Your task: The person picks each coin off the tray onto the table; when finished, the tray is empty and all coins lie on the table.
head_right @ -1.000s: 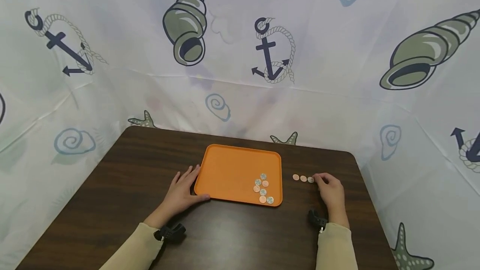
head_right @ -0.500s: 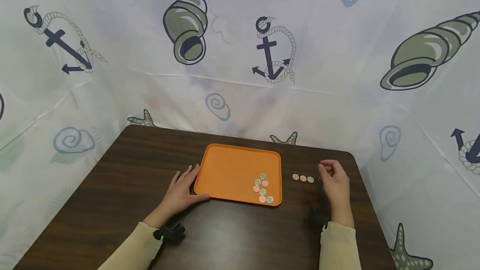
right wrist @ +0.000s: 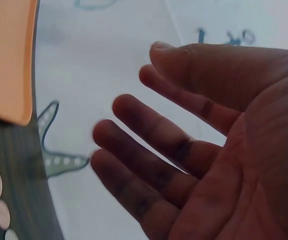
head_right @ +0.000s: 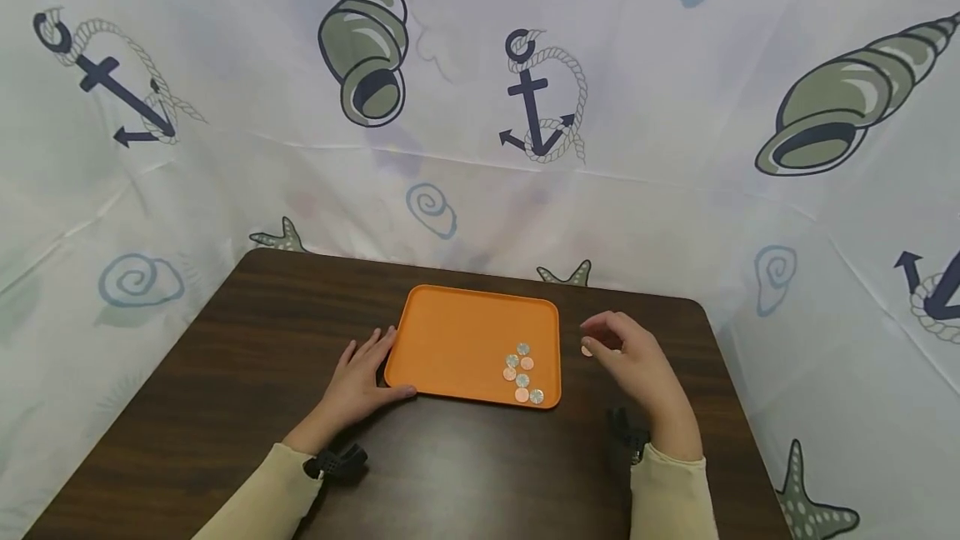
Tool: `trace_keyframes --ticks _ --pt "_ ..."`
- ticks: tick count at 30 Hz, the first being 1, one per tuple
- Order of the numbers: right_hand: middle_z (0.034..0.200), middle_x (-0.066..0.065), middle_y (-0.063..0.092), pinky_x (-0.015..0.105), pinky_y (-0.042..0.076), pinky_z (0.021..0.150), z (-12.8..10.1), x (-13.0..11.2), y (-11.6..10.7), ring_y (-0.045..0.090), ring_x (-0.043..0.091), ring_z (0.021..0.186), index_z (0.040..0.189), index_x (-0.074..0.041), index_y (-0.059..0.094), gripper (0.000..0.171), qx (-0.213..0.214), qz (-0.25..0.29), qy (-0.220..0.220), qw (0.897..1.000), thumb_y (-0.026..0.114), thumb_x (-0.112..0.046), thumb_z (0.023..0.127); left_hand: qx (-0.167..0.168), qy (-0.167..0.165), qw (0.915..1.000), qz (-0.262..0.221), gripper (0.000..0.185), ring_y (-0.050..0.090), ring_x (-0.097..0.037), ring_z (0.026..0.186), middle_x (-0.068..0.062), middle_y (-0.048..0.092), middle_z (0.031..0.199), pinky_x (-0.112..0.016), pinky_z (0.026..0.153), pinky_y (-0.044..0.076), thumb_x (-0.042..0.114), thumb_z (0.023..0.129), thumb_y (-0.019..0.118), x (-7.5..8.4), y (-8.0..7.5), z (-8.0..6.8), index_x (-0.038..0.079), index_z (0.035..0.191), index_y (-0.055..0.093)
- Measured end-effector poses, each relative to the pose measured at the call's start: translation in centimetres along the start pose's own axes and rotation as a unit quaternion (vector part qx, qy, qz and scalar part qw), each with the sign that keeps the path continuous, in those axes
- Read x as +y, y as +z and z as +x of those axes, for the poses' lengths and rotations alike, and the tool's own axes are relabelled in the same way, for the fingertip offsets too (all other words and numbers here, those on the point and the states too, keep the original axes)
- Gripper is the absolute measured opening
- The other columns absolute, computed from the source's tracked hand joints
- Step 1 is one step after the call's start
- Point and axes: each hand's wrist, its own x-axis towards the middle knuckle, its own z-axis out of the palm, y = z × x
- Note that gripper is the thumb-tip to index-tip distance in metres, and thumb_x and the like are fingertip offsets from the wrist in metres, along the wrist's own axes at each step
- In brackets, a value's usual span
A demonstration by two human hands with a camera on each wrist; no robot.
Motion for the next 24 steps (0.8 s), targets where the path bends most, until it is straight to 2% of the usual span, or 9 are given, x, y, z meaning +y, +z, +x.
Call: trace_keyframes --ticks 7,13,20,24 --pt "0.127 0.004 0.074 0.037 0.061 0.099 0.3 -1.6 1.8 0.071 0.019 0.113 0.126 -0.027 0.074 0.020 -0.040 -0.009 -0.045 0.998 0.074 -0.022 0.106 -0.010 -0.008 0.9999 0.000 0.122 0.019 -0.035 0.171 -0.008 0.027 0.181 -0.065 0.137 -0.001 0.070 0.085 0.084 -0.2 0.0 -0.1 0.013 0.175 0.024" --pt "0.125 0.004 0.075 0.049 0.063 0.101 1.1 -1.7 3.7 0.073 0.020 0.111 0.125 -0.024 0.074 0.026 -0.090 -0.024 -0.061 0.994 0.074 -0.009 0.104 -0.009 -0.009 0.9999 0.000 0.122 0.019 -0.034 0.171 -0.008 0.026 0.181 -0.065 0.137 -0.001 0.069 0.085 0.085 -0.2 -0.1 0.1 0.013 0.175 0.025" --pt "0.125 0.005 0.076 0.045 0.065 0.099 1.4 -1.8 5.2 0.072 0.024 0.114 0.124 -0.023 0.075 0.027 -0.137 -0.014 -0.052 0.989 0.073 -0.006 0.103 -0.013 -0.008 0.9999 0.000 0.122 0.018 -0.034 0.171 -0.007 0.026 0.181 -0.064 0.138 -0.002 0.069 0.085 0.084 -0.1 -0.1 0.1 0.014 0.176 0.024" --pt "0.123 0.009 0.076 0.039 0.065 0.092 1.8 -1.6 5.9 0.072 0.025 0.111 0.124 -0.020 0.075 0.024 -0.158 -0.020 -0.044 0.986 0.073 -0.007 0.103 -0.013 -0.007 0.9999 -0.001 0.122 0.018 -0.034 0.171 -0.007 0.026 0.182 -0.064 0.138 -0.003 0.069 0.086 0.084 -0.1 -0.1 0.1 0.013 0.175 0.024"
